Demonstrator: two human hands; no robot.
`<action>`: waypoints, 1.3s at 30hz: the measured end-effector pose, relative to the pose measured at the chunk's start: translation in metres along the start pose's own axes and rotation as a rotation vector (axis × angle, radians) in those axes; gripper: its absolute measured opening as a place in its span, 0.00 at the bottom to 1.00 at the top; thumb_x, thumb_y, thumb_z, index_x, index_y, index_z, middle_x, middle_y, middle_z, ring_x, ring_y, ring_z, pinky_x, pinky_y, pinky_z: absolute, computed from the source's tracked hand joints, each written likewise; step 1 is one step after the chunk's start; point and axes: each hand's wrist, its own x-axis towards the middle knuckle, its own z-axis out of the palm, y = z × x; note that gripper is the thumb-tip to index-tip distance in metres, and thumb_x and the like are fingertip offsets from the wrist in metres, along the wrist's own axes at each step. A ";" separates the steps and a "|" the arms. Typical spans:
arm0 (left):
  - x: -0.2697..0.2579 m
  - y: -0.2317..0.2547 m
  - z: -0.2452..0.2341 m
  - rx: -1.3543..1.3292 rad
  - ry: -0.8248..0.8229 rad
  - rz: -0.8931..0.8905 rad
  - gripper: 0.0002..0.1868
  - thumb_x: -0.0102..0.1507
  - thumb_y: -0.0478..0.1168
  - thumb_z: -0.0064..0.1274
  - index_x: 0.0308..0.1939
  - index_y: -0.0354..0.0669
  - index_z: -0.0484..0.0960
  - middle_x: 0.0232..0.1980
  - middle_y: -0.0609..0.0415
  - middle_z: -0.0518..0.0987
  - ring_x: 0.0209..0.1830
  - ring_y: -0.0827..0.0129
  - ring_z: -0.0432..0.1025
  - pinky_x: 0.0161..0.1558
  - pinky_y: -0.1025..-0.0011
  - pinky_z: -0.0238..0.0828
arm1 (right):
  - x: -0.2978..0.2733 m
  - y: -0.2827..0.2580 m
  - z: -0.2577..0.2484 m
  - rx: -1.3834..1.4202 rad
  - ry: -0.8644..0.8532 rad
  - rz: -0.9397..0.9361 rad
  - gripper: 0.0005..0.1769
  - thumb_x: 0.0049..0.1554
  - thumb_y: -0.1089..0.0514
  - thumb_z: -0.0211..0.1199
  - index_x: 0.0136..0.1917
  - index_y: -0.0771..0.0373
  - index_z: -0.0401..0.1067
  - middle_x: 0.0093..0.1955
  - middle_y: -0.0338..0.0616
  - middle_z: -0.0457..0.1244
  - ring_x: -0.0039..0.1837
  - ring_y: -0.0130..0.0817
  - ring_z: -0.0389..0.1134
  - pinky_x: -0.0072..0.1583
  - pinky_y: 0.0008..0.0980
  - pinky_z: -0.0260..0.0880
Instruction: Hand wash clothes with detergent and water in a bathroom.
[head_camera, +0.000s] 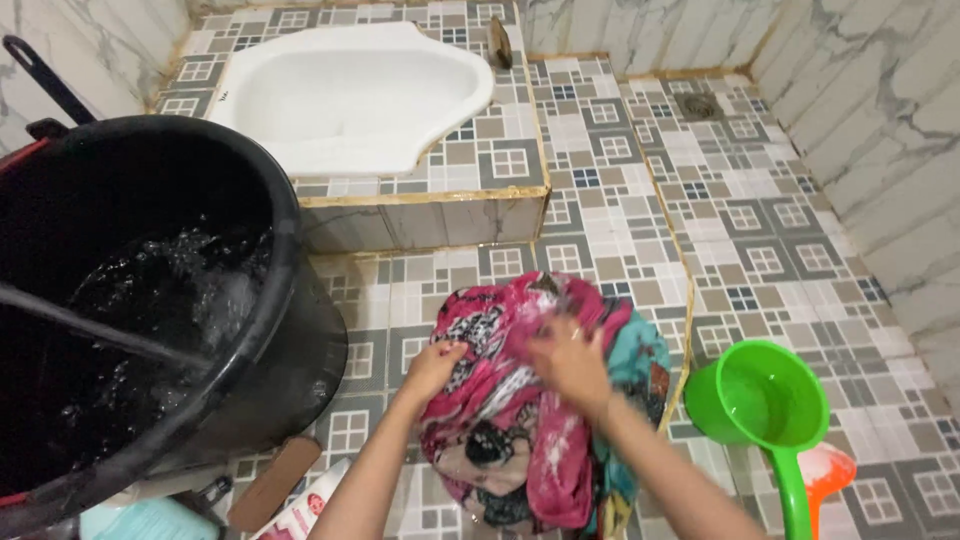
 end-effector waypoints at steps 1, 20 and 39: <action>-0.003 0.003 -0.002 0.003 -0.001 0.002 0.23 0.65 0.60 0.51 0.48 0.47 0.86 0.43 0.46 0.87 0.46 0.55 0.81 0.49 0.61 0.74 | 0.015 0.014 0.001 0.001 0.002 0.003 0.16 0.55 0.46 0.61 0.58 0.40 0.76 0.71 0.45 0.57 0.71 0.49 0.56 0.63 0.73 0.54; -0.102 0.127 0.030 0.573 -0.173 0.420 0.21 0.64 0.53 0.55 0.52 0.44 0.76 0.38 0.35 0.80 0.38 0.38 0.77 0.40 0.45 0.74 | 0.085 0.076 0.069 -0.211 0.048 0.267 0.12 0.58 0.49 0.57 0.42 0.49 0.80 0.43 0.45 0.70 0.43 0.41 0.74 0.41 0.45 0.73; -0.030 0.067 0.029 0.638 0.043 0.553 0.24 0.57 0.48 0.57 0.56 0.48 0.74 0.36 0.42 0.83 0.33 0.42 0.78 0.34 0.46 0.75 | 0.007 0.063 0.045 0.088 0.282 -0.095 0.12 0.51 0.47 0.68 0.45 0.54 0.76 0.42 0.45 0.66 0.44 0.46 0.70 0.46 0.47 0.69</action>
